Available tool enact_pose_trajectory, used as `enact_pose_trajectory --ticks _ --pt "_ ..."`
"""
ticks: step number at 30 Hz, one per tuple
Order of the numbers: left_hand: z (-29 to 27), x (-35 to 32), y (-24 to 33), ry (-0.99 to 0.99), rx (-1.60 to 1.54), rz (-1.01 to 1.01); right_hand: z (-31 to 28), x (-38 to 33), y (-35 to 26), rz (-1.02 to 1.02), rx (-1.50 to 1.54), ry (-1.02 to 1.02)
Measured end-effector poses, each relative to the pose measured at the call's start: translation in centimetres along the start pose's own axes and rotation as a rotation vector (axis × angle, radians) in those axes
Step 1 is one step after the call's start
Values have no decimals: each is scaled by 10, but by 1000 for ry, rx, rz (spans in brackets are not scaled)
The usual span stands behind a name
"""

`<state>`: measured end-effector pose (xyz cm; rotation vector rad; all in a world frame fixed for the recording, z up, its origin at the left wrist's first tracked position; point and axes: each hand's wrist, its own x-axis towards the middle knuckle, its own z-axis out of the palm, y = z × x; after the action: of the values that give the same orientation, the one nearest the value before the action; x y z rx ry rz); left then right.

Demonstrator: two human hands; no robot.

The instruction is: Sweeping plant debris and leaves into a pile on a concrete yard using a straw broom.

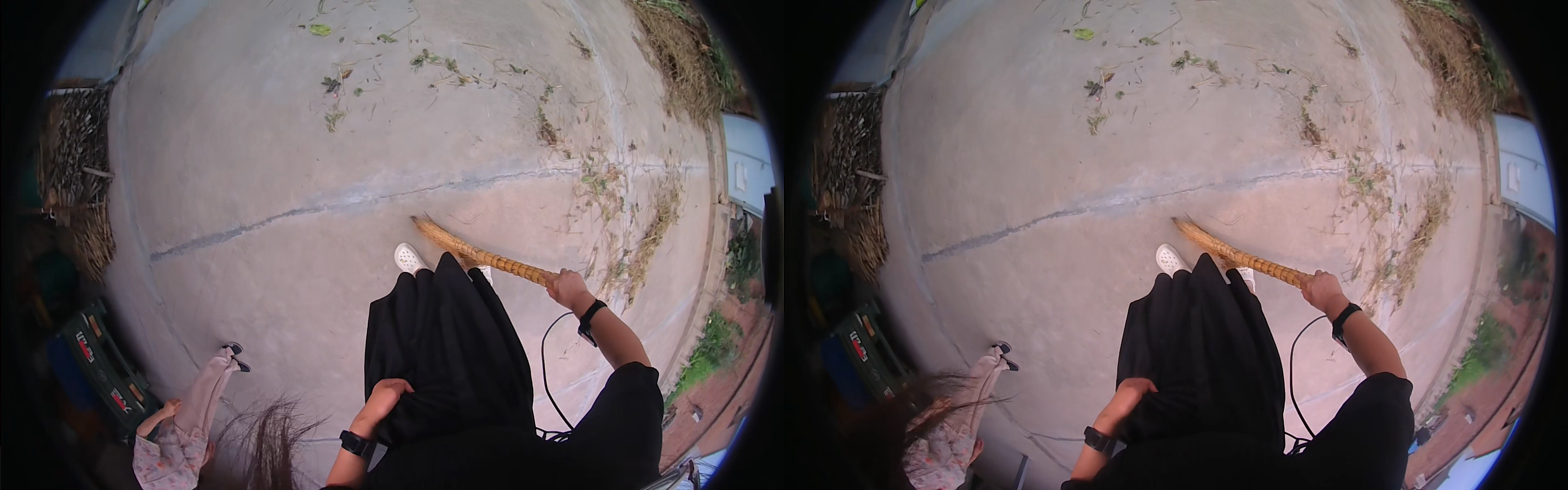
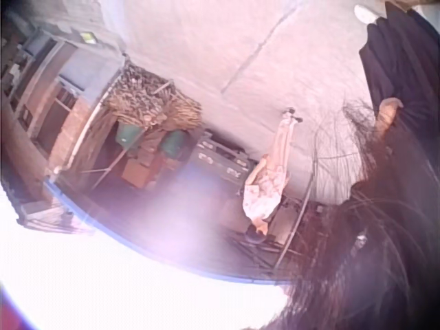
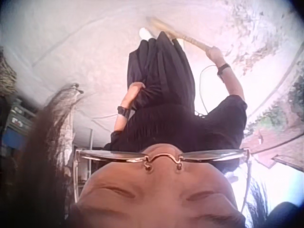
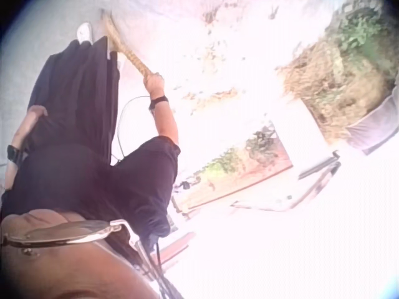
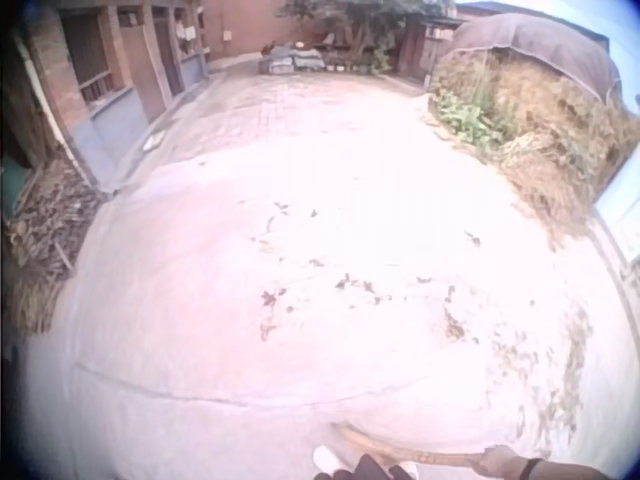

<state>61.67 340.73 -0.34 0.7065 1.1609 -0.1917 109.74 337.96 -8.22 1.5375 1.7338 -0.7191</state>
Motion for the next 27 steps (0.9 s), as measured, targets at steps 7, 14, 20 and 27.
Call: enact_pose_trajectory --ticks 7,14,20,27 --pt "-9 -11 15 43 -91 -126 -54 38 78 300 -26 21" --pt "-24 -5 33 101 17 -194 -120 73 56 517 95 99" --pt "-28 16 49 104 -146 -96 -181 91 4 45 197 265" --pt "-39 38 114 202 -299 -303 -219 282 -154 -492 285 239"
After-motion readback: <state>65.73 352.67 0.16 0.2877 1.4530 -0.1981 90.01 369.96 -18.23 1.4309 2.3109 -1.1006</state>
